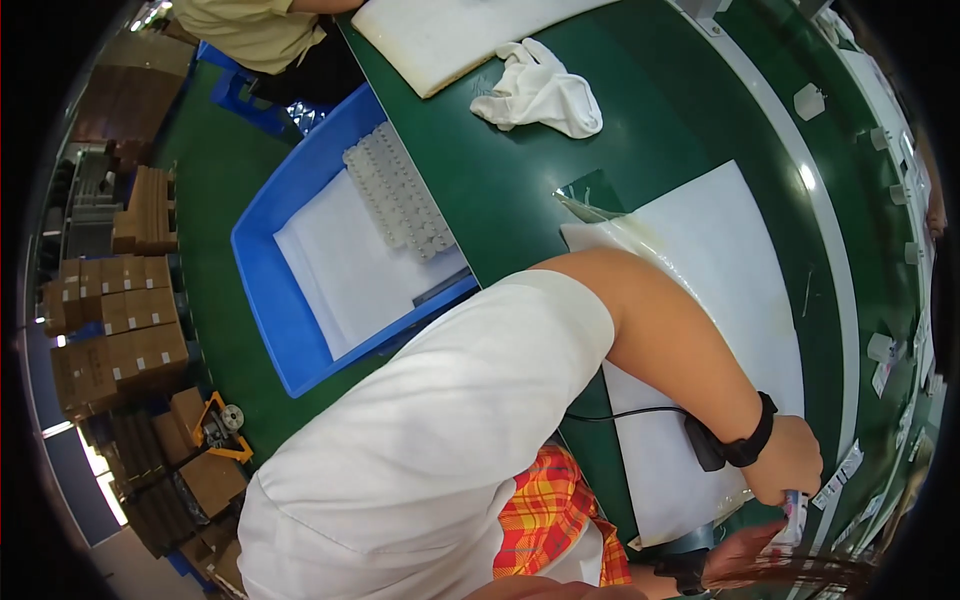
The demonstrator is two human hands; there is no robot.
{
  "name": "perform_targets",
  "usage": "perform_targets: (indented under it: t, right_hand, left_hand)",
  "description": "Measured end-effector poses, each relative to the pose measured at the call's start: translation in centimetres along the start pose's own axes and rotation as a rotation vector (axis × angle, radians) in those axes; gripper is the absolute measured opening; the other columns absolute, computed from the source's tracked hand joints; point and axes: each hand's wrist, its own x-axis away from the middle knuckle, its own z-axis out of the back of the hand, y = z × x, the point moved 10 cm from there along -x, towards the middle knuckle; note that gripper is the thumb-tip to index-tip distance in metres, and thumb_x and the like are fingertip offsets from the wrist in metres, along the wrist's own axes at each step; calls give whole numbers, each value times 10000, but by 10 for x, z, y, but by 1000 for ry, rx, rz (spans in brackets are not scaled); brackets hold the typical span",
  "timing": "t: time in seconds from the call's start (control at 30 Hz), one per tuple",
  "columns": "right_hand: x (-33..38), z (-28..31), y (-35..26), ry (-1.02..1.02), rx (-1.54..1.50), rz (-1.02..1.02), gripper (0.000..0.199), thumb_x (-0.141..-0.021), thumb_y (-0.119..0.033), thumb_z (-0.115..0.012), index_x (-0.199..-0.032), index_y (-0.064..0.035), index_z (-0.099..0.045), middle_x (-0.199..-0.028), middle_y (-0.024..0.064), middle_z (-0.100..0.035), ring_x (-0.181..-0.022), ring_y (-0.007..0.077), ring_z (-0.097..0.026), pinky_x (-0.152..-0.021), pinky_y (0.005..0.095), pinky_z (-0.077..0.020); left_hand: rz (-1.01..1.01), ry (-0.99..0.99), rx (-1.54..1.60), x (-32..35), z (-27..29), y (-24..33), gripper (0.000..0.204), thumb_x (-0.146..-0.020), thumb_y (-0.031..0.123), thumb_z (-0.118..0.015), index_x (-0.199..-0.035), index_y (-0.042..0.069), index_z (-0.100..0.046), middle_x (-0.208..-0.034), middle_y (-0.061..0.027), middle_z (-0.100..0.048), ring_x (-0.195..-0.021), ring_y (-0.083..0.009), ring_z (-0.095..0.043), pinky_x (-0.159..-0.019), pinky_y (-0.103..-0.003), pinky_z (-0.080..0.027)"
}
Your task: The person packages power adapters by hand, picking up an adapter and a plastic bag, sliding the adapter into the bag, and placing the packaged item onto a stack of instruction sheets. The person then folds the instruction sheet around the bagged adapter and sets the completed assembly aside.
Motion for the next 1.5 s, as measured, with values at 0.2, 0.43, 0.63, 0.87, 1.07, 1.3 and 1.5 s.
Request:
perform_targets:
  t: [0.2, 0.43, 0.63, 0.87, 1.07, 1.3, 1.5]
  right_hand:
    - [6, -31, -24, -119, 789, 304, 382, -1023, -242, -449, -1316, -4, -513, -1260, 171, -556, -1085, 284, -586, -892, 406, -491]
    - [38, -58, 26, -46, -658, -229, 362, -970, -70, -541, -1305, 60, -502, -1087, 202, -602, -976, 294, -610, -824, 383, -490]
    - [41, -64, 36, 39, -477, -153, 406, -947, -4, -553, -1347, 16, -493, -1075, 209, -609, -1000, 305, -607, -833, 389, -488]
    - [14, -75, 35, -7, -1723, -678, 337, -975, -70, -505, -1290, 48, -530, -1201, 225, -600, -1098, 316, -582, -968, 393, -436]
    - [-10, 42, -83, -527, -1064, 19, 291, -915, -74, -558, -1173, 60, -585, -1197, 196, -613, -1089, 313, -586, -980, 379, -421]
    - [-11, 32, -84, -466, -851, -209, 223, -798, -13, -672, -1016, 35, -657, -981, 163, -636, -898, 319, -621, -811, 356, -480]
    - [-8, 39, -85, -442, -910, -212, 172, -729, 11, -712, -900, 18, -693, -850, 144, -620, -805, 304, -620, -747, 368, -491]
  left_hand:
    - [264, 34, 211, 6, 12, -22, 284, -716, 287, -641, -876, 59, -698, -829, -165, -683, -797, -366, -652, -680, -458, -509]
    - [298, -27, 229, 15, 1, -15, 321, -772, 381, -651, -826, 70, -710, -790, -164, -680, -765, -370, -644, -659, -452, -499]
    - [227, 136, 342, 12, 11, -18, 258, -857, 308, -597, -855, 81, -721, -811, -125, -697, -821, -326, -657, -805, -456, -456]
    - [-1, -3, -48, 2, 0, -5, 210, -846, 307, -609, -908, 163, -748, -857, -8, -712, -938, -245, -643, -846, -474, -390]
    - [-118, -440, -597, 20, -34, 11, 100, -751, 316, -676, -755, 228, -723, -784, 71, -677, -856, -174, -623, -787, -381, -364]
    - [-150, -309, -458, 35, -50, 10, 103, -743, 270, -664, -775, 194, -725, -945, 23, -659, -986, -198, -595, -823, -378, -382]
    - [-177, -278, -442, 49, -19, 20, 222, -751, 229, -674, -951, 134, -685, -1025, -21, -590, -1017, -205, -550, -828, -375, -376]
